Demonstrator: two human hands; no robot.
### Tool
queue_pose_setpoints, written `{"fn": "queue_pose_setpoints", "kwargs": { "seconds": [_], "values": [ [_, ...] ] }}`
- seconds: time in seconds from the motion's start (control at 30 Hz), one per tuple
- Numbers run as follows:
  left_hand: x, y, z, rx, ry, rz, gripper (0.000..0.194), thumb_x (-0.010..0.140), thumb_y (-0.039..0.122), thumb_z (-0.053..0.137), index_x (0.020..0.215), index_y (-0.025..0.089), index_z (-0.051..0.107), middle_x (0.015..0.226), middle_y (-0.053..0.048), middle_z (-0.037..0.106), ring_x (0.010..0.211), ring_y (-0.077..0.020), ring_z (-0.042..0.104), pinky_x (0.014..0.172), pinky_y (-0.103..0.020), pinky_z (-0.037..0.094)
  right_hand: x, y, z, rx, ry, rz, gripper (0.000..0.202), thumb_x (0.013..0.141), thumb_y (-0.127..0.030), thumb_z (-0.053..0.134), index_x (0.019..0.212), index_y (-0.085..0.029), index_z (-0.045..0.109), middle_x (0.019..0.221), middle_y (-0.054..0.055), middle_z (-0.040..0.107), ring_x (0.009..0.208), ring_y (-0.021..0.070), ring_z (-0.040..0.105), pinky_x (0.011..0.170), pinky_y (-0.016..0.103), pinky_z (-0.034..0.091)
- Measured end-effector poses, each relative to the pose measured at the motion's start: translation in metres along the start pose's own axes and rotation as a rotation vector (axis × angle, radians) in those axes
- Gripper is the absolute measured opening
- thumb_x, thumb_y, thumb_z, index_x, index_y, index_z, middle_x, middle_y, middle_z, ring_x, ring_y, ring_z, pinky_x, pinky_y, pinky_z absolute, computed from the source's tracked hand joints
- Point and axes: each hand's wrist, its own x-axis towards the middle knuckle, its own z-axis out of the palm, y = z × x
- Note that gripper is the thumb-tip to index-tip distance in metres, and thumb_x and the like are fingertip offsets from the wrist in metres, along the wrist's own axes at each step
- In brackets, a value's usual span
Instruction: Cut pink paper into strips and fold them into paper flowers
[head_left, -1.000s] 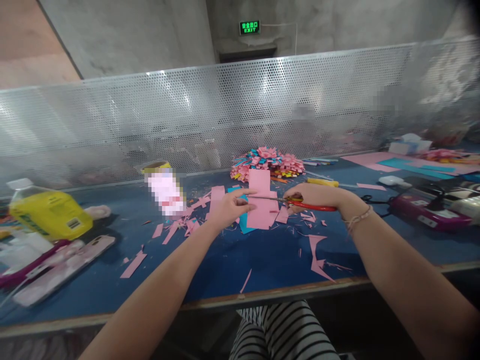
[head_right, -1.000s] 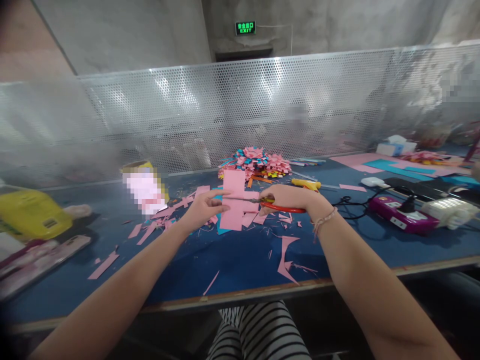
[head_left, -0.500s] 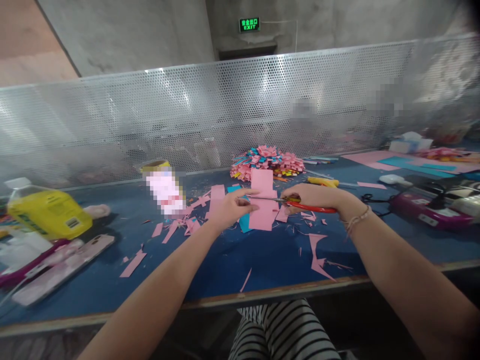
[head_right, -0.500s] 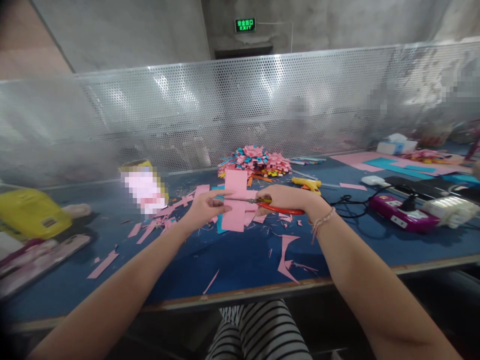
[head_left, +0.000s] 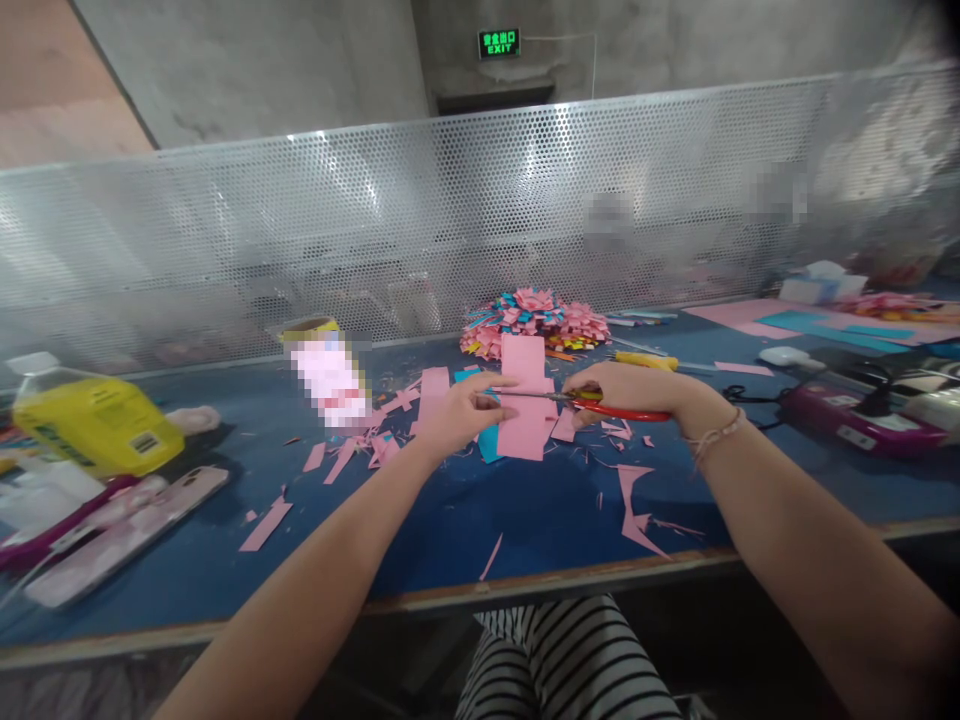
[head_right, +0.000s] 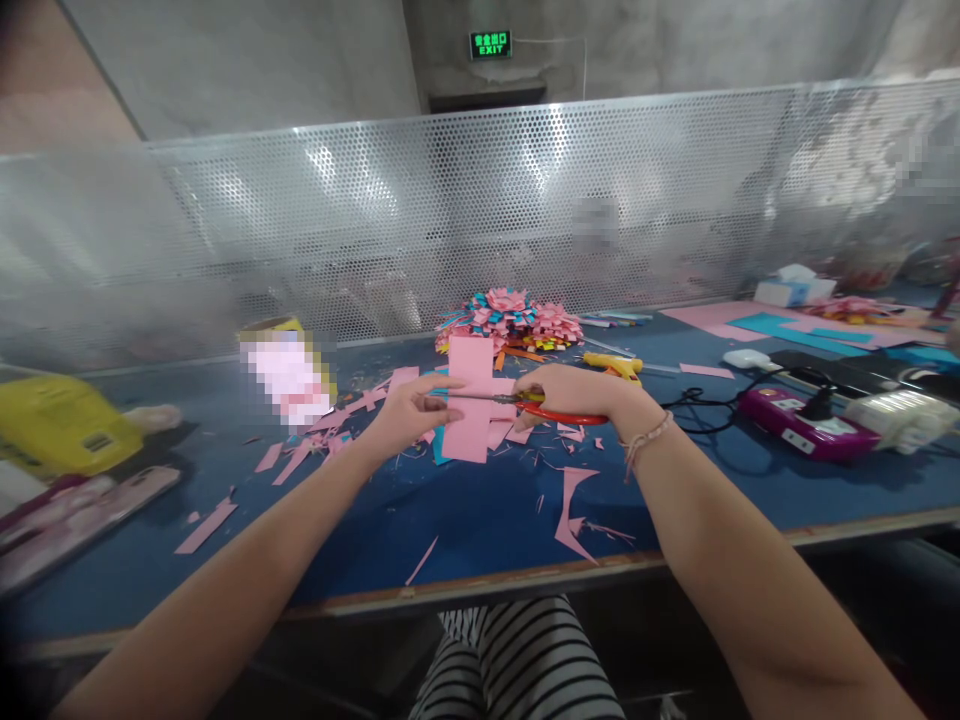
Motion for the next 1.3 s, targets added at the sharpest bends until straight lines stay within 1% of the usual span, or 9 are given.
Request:
{"fn": "queue_pose_setpoints", "kwargs": {
  "seconds": [0.07,0.27,0.6,0.7,0.9,1.07,1.13,1.2,1.3],
  "values": [
    [0.0002,-0.0001,-0.0001,0.015,0.006,0.033,0.039,0.062,0.021,0.062,0.1,0.018,0.057,0.11,-0.008,0.05,0.065,-0.0071,0.05,0.058,-0.023,0.045,0.0007,0.001,0.0004,0.009,-0.013,-0.012,0.036,0.065,-0.051,0.051,0.087,-0.022,0.056,0.086,0.003,0.059,0.071,0.0169,0.052,0.06,0.027,0.037],
    [-0.0002,0.0007,0.0014,0.087,0.029,0.1,0.038,0.062,0.022,0.062,0.1,0.02,0.058,0.107,-0.007,0.053,0.083,-0.0131,0.053,0.067,-0.026,0.047,0.0,0.0004,0.0001,0.074,-0.032,0.003,0.04,0.064,-0.05,0.053,0.092,-0.022,0.056,0.091,0.003,0.058,0.075,0.0183,0.052,0.061,0.027,0.038],
    [-0.0011,0.0027,0.0019,0.117,0.009,0.155,0.037,0.065,0.02,0.06,0.101,0.022,0.057,0.109,-0.006,0.052,0.087,-0.0135,0.052,0.067,-0.026,0.049,0.0001,-0.0045,0.0,0.028,-0.016,0.004,0.039,0.064,-0.052,0.051,0.086,-0.021,0.056,0.082,0.003,0.058,0.068,0.0163,0.051,0.058,0.027,0.034],
    [-0.0011,0.0023,0.002,0.115,0.007,0.155,0.037,0.066,0.02,0.06,0.102,0.022,0.056,0.108,-0.006,0.051,0.081,-0.0115,0.053,0.066,-0.026,0.049,0.0001,-0.0056,0.0,0.016,-0.006,0.006,0.037,0.064,-0.052,0.051,0.082,-0.02,0.055,0.077,0.002,0.057,0.064,0.0149,0.05,0.056,0.026,0.034],
    [-0.001,0.0042,0.0012,0.112,-0.003,0.111,0.04,0.066,0.02,0.059,0.105,0.022,0.055,0.108,-0.007,0.05,0.063,-0.0059,0.052,0.057,-0.023,0.048,0.0,-0.007,0.0008,-0.033,0.027,-0.032,0.028,0.067,-0.047,0.051,0.07,-0.019,0.053,0.067,0.0,0.054,0.057,0.0114,0.046,0.051,0.024,0.031],
    [-0.0021,0.0071,0.0012,0.105,-0.007,0.079,0.04,0.065,0.02,0.059,0.105,0.022,0.055,0.111,-0.008,0.048,0.054,-0.0035,0.05,0.048,-0.021,0.045,-0.001,-0.0075,0.0013,-0.071,0.062,-0.044,0.013,0.068,-0.03,0.049,0.07,-0.019,0.055,0.068,0.0,0.057,0.057,0.0108,0.047,0.054,0.024,0.032],
    [-0.0025,0.0078,0.0012,0.104,-0.01,0.08,0.041,0.065,0.021,0.06,0.105,0.022,0.055,0.111,-0.008,0.048,0.053,-0.003,0.049,0.047,-0.02,0.044,-0.0016,-0.0075,0.0012,-0.074,0.062,-0.043,0.011,0.067,-0.024,0.047,0.072,-0.019,0.056,0.07,0.0,0.059,0.058,0.011,0.049,0.056,0.024,0.033],
    [-0.0028,0.0085,0.001,0.108,-0.012,0.085,0.04,0.065,0.021,0.06,0.105,0.022,0.055,0.112,-0.008,0.048,0.052,-0.0027,0.049,0.046,-0.019,0.043,-0.0024,-0.0074,0.0009,-0.083,0.068,-0.034,0.014,0.067,-0.023,0.047,0.076,-0.02,0.058,0.072,0.001,0.06,0.06,0.0117,0.05,0.057,0.024,0.033],
    [-0.003,0.0092,0.0008,0.129,-0.01,0.091,0.041,0.065,0.02,0.059,0.105,0.023,0.054,0.112,-0.007,0.048,0.052,-0.0021,0.047,0.046,-0.019,0.043,-0.0032,-0.0068,0.0009,-0.106,0.087,-0.018,0.021,0.069,-0.03,0.047,0.084,-0.021,0.058,0.077,0.002,0.061,0.062,0.0132,0.051,0.056,0.025,0.034]
  ]
}}
